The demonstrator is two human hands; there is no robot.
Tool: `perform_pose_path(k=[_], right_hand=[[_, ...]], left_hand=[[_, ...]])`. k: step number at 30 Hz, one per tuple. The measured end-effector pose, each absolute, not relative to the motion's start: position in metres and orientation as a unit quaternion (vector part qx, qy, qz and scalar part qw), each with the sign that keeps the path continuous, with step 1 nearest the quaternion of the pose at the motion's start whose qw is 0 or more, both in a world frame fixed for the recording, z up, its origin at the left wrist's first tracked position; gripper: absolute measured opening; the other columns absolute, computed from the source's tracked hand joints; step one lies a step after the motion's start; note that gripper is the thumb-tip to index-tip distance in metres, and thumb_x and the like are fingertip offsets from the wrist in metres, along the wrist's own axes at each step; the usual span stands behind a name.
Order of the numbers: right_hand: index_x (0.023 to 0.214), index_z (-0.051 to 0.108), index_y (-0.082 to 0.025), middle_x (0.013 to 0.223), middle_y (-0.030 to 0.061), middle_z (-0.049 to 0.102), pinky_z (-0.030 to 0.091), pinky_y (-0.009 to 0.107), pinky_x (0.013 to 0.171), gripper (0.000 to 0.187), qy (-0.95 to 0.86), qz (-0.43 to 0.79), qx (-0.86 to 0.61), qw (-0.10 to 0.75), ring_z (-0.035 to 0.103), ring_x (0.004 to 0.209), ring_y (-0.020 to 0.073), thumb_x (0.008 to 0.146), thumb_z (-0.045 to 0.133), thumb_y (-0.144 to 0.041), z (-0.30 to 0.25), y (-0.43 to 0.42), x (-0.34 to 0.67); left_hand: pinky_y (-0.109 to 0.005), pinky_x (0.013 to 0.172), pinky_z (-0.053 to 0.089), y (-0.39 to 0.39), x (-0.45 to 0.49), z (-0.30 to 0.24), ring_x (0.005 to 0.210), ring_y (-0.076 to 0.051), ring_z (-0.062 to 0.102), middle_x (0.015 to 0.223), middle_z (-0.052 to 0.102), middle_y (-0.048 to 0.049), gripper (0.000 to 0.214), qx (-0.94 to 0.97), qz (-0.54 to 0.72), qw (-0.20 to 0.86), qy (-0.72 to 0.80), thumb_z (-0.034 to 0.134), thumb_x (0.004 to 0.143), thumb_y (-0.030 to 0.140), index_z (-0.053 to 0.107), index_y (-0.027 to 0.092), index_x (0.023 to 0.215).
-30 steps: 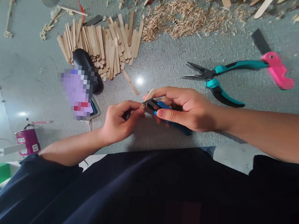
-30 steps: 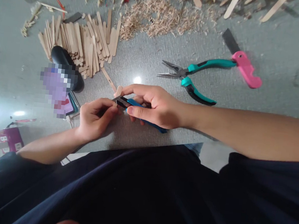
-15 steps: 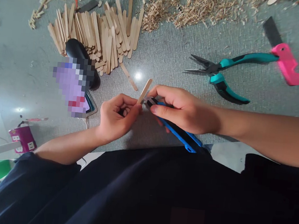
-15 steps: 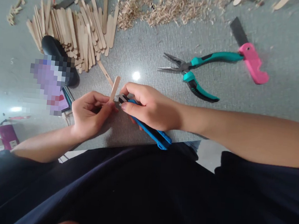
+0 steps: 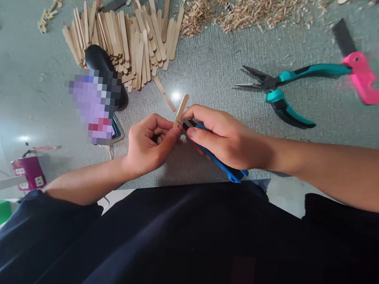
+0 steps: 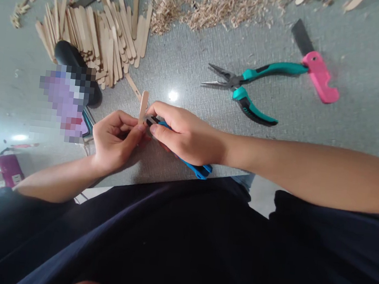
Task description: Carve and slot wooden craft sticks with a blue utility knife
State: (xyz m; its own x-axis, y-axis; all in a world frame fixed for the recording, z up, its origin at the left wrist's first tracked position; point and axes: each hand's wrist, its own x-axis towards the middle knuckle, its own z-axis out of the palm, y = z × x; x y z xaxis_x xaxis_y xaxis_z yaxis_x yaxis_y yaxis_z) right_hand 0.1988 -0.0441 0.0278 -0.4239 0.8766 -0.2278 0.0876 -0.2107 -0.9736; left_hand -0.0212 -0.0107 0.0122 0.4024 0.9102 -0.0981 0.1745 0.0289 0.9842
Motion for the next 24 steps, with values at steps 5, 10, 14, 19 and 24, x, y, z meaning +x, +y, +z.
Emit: perform_pose_path(k=[5,10,14,19,24], right_hand=[[0.117,0.064,-0.021,0.074,-0.005,0.061,0.041,0.028,0.063,0.012,-0.543,0.631,-0.48,0.277,0.053,0.066,0.0139,0.114,0.053,-0.02,0.041,-0.04,0.194],[0.109,0.061,-0.022,0.069,-0.006,0.06,0.038,0.028,0.055,0.01,-0.509,0.665,-0.468,0.283,0.052,0.059,0.0139,0.11,0.053,-0.017,0.043,-0.031,0.186],[0.108,0.061,-0.023,0.067,-0.0063,0.06,0.036,0.029,0.052,0.01,-0.494,0.676,-0.45,0.311,0.05,0.057,0.0143,0.108,0.053,-0.017,0.035,-0.029,0.184],[0.112,0.062,-0.023,0.065,-0.0072,0.06,0.036,0.032,0.052,0.01,-0.503,0.669,-0.453,0.307,0.051,0.055,0.0148,0.108,0.055,-0.018,0.03,-0.03,0.186],[0.099,0.06,-0.023,0.065,-0.0055,0.059,0.035,0.033,0.06,0.013,-0.541,0.631,-0.469,0.298,0.052,0.06,0.0147,0.108,0.053,-0.017,0.033,-0.03,0.188]], left_hand=[[-0.019,0.041,0.037,-0.009,-0.02,0.014,0.043,-0.006,0.055,0.062,0.078,-0.0026,0.058,0.602,0.33,0.571,0.449,0.088,0.094,0.074,0.07,0.02,0.084],[-0.019,0.042,0.039,-0.007,-0.02,0.013,0.043,-0.007,0.059,0.063,0.078,-0.002,0.06,0.58,0.34,0.571,0.47,0.089,0.092,0.076,0.067,0.02,0.084],[-0.019,0.039,0.036,-0.006,-0.019,0.014,0.04,-0.005,0.053,0.063,0.077,-0.0008,0.06,0.581,0.347,0.572,0.464,0.088,0.093,0.076,0.066,0.021,0.084],[-0.019,0.04,0.037,-0.008,-0.019,0.013,0.042,-0.005,0.052,0.064,0.077,-0.0009,0.057,0.593,0.351,0.557,0.463,0.086,0.096,0.073,0.068,0.021,0.086],[-0.018,0.041,0.044,-0.01,-0.02,0.011,0.045,-0.007,0.061,0.069,0.081,-0.0024,0.05,0.61,0.358,0.543,0.452,0.087,0.1,0.065,0.069,0.02,0.087]])
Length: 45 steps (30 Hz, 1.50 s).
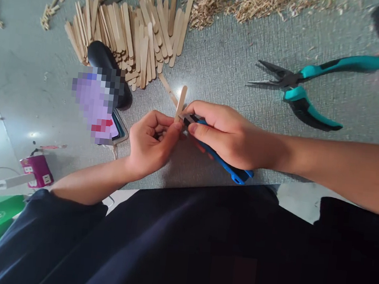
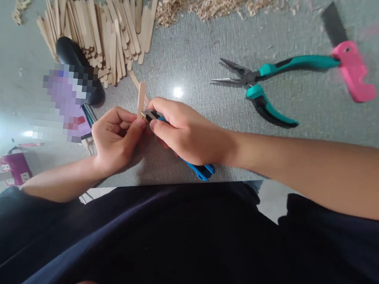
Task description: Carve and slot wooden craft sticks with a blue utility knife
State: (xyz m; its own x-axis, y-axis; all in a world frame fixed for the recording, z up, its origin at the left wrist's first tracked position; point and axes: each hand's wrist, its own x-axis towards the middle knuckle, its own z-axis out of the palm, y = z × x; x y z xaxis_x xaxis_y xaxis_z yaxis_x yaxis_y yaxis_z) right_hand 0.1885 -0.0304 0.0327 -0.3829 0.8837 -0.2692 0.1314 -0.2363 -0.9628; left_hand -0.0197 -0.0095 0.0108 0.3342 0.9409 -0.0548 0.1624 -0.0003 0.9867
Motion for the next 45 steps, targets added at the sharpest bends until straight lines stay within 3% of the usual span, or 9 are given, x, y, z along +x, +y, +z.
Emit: perform_pose_path(k=[4,12,19,26,31,37,45], right_hand=[[0.079,0.05,-0.026,0.066,-0.0024,0.056,0.033,0.034,0.067,0.029,-0.584,0.586,-0.473,0.304,0.05,0.069,0.0153,0.107,0.055,-0.016,0.035,-0.03,0.19],[0.081,0.052,-0.025,0.068,-0.0027,0.056,0.032,0.035,0.065,0.028,-0.586,0.588,-0.462,0.312,0.047,0.067,0.0149,0.107,0.054,-0.017,0.031,-0.031,0.19],[0.083,0.052,-0.025,0.068,-0.0035,0.056,0.032,0.035,0.061,0.025,-0.581,0.59,-0.46,0.322,0.047,0.064,0.0142,0.106,0.055,-0.018,0.028,-0.033,0.188],[0.072,0.044,-0.025,0.061,-0.0022,0.051,0.026,0.036,0.06,0.039,-0.578,0.566,-0.496,0.316,0.042,0.063,0.0137,0.105,0.059,-0.013,0.027,-0.033,0.187],[0.069,0.046,-0.025,0.052,-0.0029,0.052,0.028,0.032,0.046,0.043,-0.505,0.626,-0.518,0.292,0.045,0.046,0.0106,0.109,0.058,-0.014,0.03,-0.038,0.183],[0.07,0.056,-0.024,0.054,0.0027,0.065,0.037,0.03,0.033,0.041,-0.436,0.686,-0.529,0.246,0.058,0.037,0.0151,0.111,0.052,-0.021,0.034,-0.041,0.18],[0.074,0.055,-0.024,0.055,0.0035,0.064,0.037,0.03,0.033,0.038,-0.414,0.707,-0.522,0.235,0.058,0.038,0.0164,0.112,0.052,-0.022,0.034,-0.039,0.18]], left_hand=[[-0.018,0.047,0.054,-0.009,-0.019,0.011,0.053,-0.01,0.074,0.071,0.083,-0.0033,0.048,0.613,0.358,0.546,0.446,0.086,0.101,0.063,0.07,0.02,0.087],[-0.02,0.049,0.058,-0.008,-0.019,0.01,0.052,-0.011,0.074,0.071,0.083,-0.0024,0.055,0.606,0.338,0.559,0.453,0.086,0.097,0.072,0.068,0.021,0.087],[-0.022,0.051,0.06,-0.009,-0.018,0.009,0.056,-0.012,0.077,0.074,0.085,-0.0025,0.053,0.591,0.351,0.564,0.457,0.089,0.095,0.071,0.07,0.021,0.088],[-0.021,0.044,0.037,-0.01,-0.023,0.004,0.046,-0.007,0.055,0.062,0.071,0.0016,0.049,0.663,0.337,0.495,0.45,0.078,0.105,0.068,0.073,0.022,0.09],[-0.022,0.046,0.032,-0.008,-0.026,0.001,0.046,-0.006,0.049,0.058,0.063,0.005,0.039,0.749,0.33,0.377,0.434,0.074,0.11,0.055,0.072,0.022,0.09],[-0.024,0.049,0.028,-0.006,-0.023,0.005,0.045,-0.004,0.047,0.06,0.062,0.0081,0.022,0.791,0.344,0.333,0.38,0.075,0.108,0.025,0.065,0.022,0.089],[-0.02,0.045,0.029,-0.007,-0.024,0.007,0.044,-0.004,0.05,0.059,0.064,0.0077,0.019,0.803,0.334,0.313,0.382,0.075,0.105,0.02,0.066,0.022,0.088]])
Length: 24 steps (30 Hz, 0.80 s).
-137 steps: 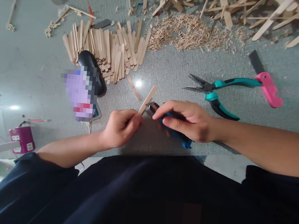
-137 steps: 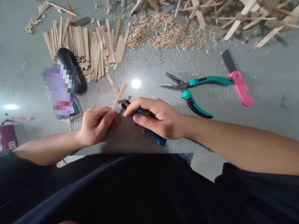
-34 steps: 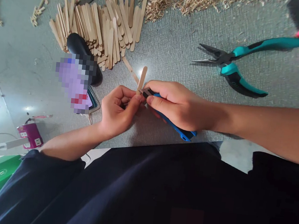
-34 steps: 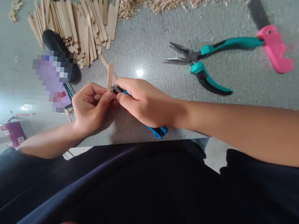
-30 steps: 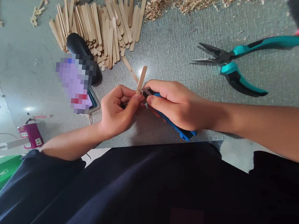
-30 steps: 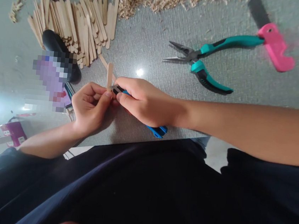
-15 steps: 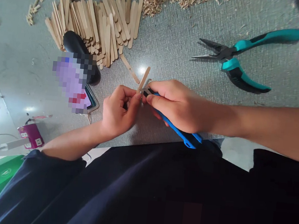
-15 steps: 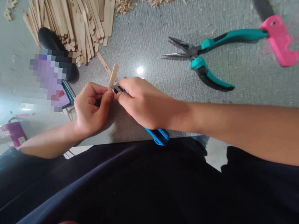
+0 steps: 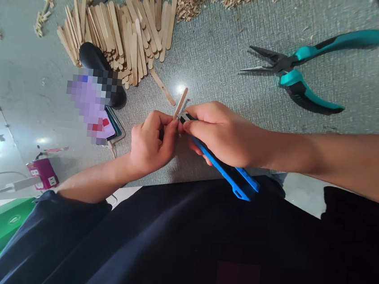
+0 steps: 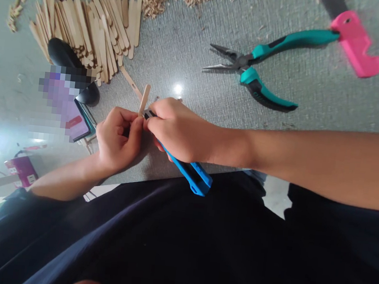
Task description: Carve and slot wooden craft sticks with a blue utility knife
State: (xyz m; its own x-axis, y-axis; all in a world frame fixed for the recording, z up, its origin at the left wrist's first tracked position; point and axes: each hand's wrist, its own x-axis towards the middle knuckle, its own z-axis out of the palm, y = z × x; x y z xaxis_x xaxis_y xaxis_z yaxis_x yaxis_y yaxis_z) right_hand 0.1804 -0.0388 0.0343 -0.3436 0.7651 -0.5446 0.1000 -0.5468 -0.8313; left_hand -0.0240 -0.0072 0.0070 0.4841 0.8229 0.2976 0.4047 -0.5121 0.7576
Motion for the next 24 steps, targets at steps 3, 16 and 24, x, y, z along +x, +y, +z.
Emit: perform_pose_path(k=[3,16,24], right_hand=[[0.075,0.058,-0.023,0.056,0.0016,0.064,0.039,0.028,0.034,0.035,-0.421,0.716,-0.5,0.245,0.06,0.038,0.0156,0.11,0.053,-0.019,0.037,-0.036,0.184],[0.08,0.06,-0.022,0.059,-0.004,0.064,0.038,0.021,0.037,0.029,-0.422,0.754,-0.415,0.285,0.057,0.043,0.0102,0.108,0.056,-0.017,0.027,-0.034,0.195],[0.088,0.062,-0.021,0.062,-0.0041,0.064,0.04,0.021,0.038,0.026,-0.426,0.757,-0.407,0.281,0.056,0.045,0.0103,0.111,0.053,-0.017,0.025,-0.033,0.196]], left_hand=[[-0.019,0.046,0.034,-0.01,-0.026,0.003,0.045,-0.004,0.051,0.06,0.065,0.0066,0.02,0.766,0.343,0.367,0.401,0.076,0.108,0.027,0.069,0.022,0.089],[-0.014,0.042,0.041,-0.007,-0.021,0.002,0.046,-0.004,0.06,0.071,0.078,0.0025,0.024,0.613,0.388,0.599,0.338,0.077,0.112,0.034,0.073,0.021,0.092],[-0.018,0.041,0.047,-0.011,-0.024,-0.002,0.044,-0.008,0.064,0.068,0.078,0.0031,0.027,0.608,0.373,0.596,0.37,0.081,0.11,0.044,0.073,0.023,0.096]])
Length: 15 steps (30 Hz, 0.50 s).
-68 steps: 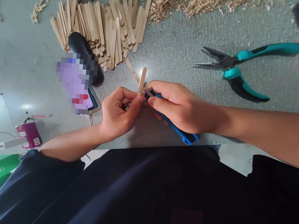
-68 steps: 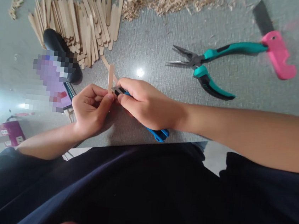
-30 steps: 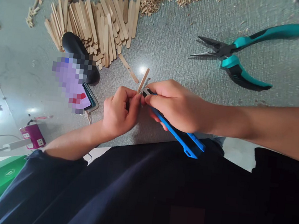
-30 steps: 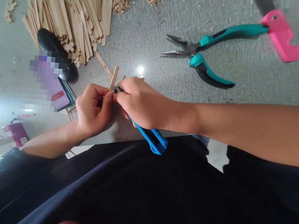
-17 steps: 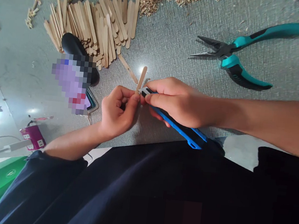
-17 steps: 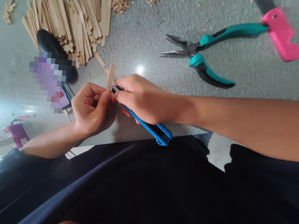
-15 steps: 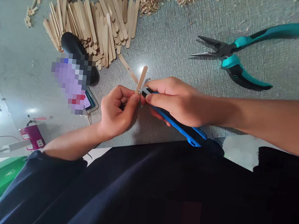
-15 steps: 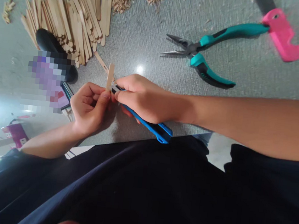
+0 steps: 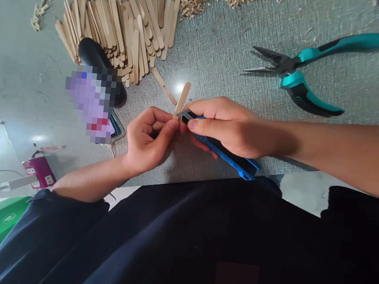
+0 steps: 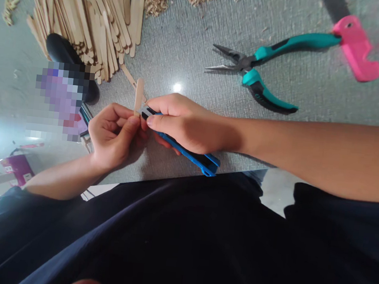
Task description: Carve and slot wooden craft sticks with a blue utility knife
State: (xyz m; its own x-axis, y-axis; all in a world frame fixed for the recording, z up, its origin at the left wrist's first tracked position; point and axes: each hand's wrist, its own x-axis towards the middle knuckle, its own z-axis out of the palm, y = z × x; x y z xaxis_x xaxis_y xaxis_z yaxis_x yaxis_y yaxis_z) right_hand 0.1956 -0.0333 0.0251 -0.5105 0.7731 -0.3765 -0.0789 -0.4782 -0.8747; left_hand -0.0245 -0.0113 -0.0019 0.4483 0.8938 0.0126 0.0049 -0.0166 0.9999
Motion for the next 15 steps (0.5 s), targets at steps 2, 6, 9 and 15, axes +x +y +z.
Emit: perform_pose_path(k=[2,6,9,15], right_hand=[[0.086,0.061,-0.021,0.062,-0.0042,0.064,0.039,0.021,0.039,0.028,-0.431,0.749,-0.416,0.284,0.056,0.045,0.0095,0.111,0.051,-0.014,0.027,-0.034,0.195],[0.078,0.059,-0.02,0.06,-0.0046,0.062,0.036,0.021,0.04,0.036,-0.446,0.73,-0.433,0.283,0.053,0.045,0.0073,0.111,0.051,-0.009,0.033,-0.034,0.195],[0.078,0.057,-0.02,0.06,-0.0056,0.06,0.033,0.021,0.042,0.036,-0.454,0.723,-0.434,0.289,0.051,0.045,0.0065,0.111,0.051,-0.007,0.036,-0.033,0.194],[0.073,0.056,-0.021,0.056,-0.0061,0.055,0.032,0.026,0.044,0.038,-0.491,0.685,-0.446,0.301,0.048,0.046,0.0079,0.107,0.054,-0.006,0.034,-0.035,0.191]], left_hand=[[-0.019,0.041,0.05,-0.013,-0.025,-0.005,0.045,-0.009,0.066,0.071,0.081,0.0024,0.026,0.604,0.374,0.593,0.379,0.081,0.11,0.045,0.072,0.023,0.098],[-0.018,0.042,0.052,-0.014,-0.024,-0.006,0.046,-0.009,0.069,0.07,0.082,0.0027,0.026,0.603,0.384,0.584,0.386,0.082,0.109,0.045,0.073,0.023,0.098],[-0.017,0.042,0.052,-0.013,-0.021,-0.002,0.045,-0.009,0.069,0.07,0.083,0.0023,0.03,0.602,0.396,0.577,0.385,0.084,0.108,0.045,0.071,0.022,0.092],[-0.018,0.041,0.047,-0.012,-0.021,0.002,0.044,-0.009,0.065,0.065,0.078,0.0017,0.037,0.632,0.369,0.554,0.396,0.082,0.108,0.052,0.07,0.022,0.091]])
